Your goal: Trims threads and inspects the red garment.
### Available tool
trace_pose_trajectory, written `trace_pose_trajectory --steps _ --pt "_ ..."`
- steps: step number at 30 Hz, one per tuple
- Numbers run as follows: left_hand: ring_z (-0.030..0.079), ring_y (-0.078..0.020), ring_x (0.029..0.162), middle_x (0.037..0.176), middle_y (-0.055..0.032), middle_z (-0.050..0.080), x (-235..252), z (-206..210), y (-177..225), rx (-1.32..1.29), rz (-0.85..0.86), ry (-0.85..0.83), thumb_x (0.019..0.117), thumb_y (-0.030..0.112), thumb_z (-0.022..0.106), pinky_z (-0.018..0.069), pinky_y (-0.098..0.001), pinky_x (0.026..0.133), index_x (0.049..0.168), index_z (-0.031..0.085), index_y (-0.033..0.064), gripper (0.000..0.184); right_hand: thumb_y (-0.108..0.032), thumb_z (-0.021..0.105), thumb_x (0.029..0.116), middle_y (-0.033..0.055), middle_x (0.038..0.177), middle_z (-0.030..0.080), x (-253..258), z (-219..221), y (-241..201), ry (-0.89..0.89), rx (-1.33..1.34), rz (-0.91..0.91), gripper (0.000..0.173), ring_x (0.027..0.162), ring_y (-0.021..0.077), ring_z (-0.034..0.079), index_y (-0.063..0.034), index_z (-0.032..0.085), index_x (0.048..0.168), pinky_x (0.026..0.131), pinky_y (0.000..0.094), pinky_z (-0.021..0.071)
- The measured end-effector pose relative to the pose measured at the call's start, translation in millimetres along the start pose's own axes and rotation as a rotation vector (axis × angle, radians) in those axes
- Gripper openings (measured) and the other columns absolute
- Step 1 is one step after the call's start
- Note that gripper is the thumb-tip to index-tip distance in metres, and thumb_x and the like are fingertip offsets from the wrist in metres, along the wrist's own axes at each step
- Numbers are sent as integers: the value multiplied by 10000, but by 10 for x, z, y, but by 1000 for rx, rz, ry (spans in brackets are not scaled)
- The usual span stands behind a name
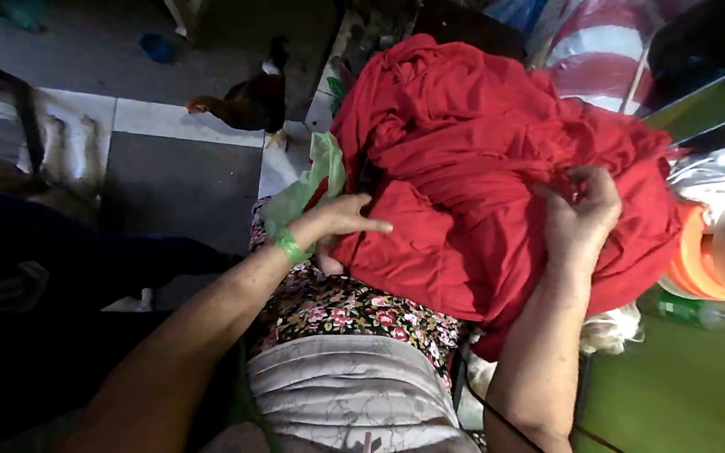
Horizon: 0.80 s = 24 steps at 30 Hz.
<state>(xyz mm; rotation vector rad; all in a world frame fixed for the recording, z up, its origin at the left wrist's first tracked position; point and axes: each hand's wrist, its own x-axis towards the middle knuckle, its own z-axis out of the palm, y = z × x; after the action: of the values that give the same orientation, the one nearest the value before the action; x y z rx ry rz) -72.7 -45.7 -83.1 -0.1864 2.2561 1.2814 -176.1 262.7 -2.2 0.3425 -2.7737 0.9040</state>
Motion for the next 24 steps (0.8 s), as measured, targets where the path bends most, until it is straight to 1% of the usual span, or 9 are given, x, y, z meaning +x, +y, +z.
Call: trace_pose_trajectory --steps 3,7,8,11,14,17,19,21,24 --pt "655 -409 1085 1112 -271 681 -57 140 -13 -7 116 68 1015 335 642 469 -624 975 1218 646 -63 447 -89 710 887 257 1098 663 180 -107 13 12 -14 -61 334 997 288 634 94 631 1155 893 456 491" --pt "678 -364 1073 1103 -221 706 86 56 43 -37 227 292 1045 340 581 490 -609 965 1211 675 -8 397 -107 690 878 263 1138 651 491 -286 47 26 -72 -85 374 1034 285 619 99 618 1181 919 441 478" --pt "667 -373 1090 1128 -228 696 126 19 37 -6 228 303 1032 330 606 485 -608 973 1209 681 -9 390 -138 689 888 270 1160 645 547 -269 86 12 -111 -43 396 1053 315 616 90 615 1204 928 473 471" --pt "622 -394 1165 1302 -268 608 115 -30 -8 9 171 287 976 248 706 484 -545 1016 1345 608 -9 460 -306 558 1039 327 1300 605 608 -75 192 -238 -284 189 466 1223 518 573 31 568 1361 998 721 396" --pt "673 -285 1044 1197 -214 654 -78 -41 -66 -92 244 364 971 174 695 550 -431 936 1209 651 -27 315 -378 499 1070 334 1277 611 596 -100 101 -335 -308 230 490 1217 541 566 -2 546 1382 977 749 378" --pt "681 -237 931 1092 -169 670 -350 -32 -175 -105 273 180 912 106 744 578 -426 846 1078 693 -6 206 -386 562 1037 288 1245 614 441 -191 121 -247 -130 191 516 1144 379 600 22 557 1352 983 586 436" --pt "657 -320 1026 1183 -191 648 -475 113 -278 38 283 87 814 120 843 557 -516 877 1129 703 31 356 -366 601 1008 181 1261 615 290 -249 115 -178 24 179 503 1115 158 589 8 561 1341 973 359 472" --pt "633 -379 1101 1238 -207 613 -501 344 -432 195 340 145 773 200 888 541 -578 906 1161 684 64 458 -321 622 987 92 1252 608 157 -306 134 -113 169 142 458 1097 30 571 -10 571 1319 956 235 477" --pt "648 -406 1058 1168 -232 632 -393 569 -626 264 491 327 804 206 829 556 -566 862 1074 692 36 348 -283 612 1006 129 1343 590 -65 -415 76 54 169 0 460 1221 100 566 19 548 1347 1028 281 469"
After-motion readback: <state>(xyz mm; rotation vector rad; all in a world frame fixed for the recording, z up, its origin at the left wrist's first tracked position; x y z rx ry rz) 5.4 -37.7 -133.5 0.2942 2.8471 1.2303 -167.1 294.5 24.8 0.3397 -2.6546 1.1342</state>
